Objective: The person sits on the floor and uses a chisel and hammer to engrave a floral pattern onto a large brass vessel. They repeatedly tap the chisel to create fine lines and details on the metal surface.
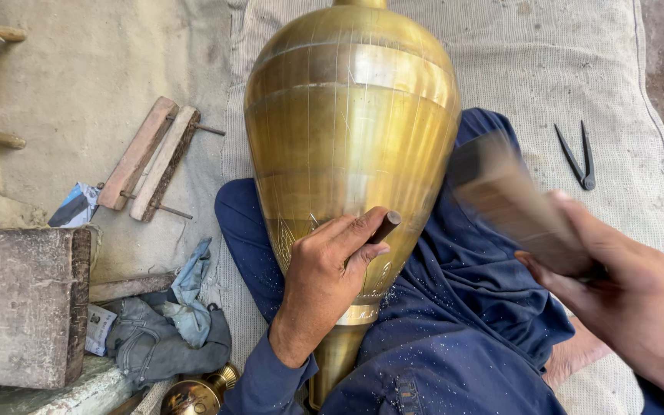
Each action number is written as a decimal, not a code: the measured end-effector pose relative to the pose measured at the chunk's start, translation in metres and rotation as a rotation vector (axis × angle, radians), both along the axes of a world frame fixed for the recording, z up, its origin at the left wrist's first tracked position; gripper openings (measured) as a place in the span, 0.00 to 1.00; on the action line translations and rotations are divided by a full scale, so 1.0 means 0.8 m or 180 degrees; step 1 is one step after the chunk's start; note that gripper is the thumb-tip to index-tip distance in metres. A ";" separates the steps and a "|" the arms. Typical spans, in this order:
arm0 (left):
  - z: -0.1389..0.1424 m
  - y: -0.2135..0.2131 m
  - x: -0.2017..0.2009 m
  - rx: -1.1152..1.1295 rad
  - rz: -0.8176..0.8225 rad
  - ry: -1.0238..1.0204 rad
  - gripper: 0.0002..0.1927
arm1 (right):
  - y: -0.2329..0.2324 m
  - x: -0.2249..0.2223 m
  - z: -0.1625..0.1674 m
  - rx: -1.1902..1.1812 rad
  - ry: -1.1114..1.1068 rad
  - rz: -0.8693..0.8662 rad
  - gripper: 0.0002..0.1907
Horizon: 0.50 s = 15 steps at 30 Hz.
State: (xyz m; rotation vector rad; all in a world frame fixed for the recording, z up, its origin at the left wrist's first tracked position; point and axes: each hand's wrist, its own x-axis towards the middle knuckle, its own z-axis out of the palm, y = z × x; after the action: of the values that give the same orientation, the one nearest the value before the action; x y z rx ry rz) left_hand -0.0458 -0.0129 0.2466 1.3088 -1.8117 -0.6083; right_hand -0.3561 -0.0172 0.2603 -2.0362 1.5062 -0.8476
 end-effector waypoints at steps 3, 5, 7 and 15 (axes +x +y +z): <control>0.005 -0.002 0.000 0.0053 -0.0042 -0.0060 0.25 | 0.006 0.002 0.000 0.0690 0.0700 -0.0113 0.43; 0.009 -0.001 0.000 0.0113 -0.0028 -0.0115 0.24 | 0.008 0.005 -0.002 0.0177 -0.0249 0.0019 0.34; 0.013 -0.001 -0.001 0.0211 -0.0008 -0.0168 0.23 | 0.007 0.005 -0.002 0.0348 0.0292 0.0038 0.35; -0.003 0.011 0.014 -0.0352 0.1116 0.1023 0.19 | -0.004 0.008 -0.010 0.0107 0.0531 0.0179 0.44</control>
State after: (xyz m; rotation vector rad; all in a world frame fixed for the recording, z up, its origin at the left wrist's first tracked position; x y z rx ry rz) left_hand -0.0349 -0.0042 0.2444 1.3276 -1.3005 -0.4850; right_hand -0.3499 -0.0204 0.2522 -2.1590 1.5310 -0.6399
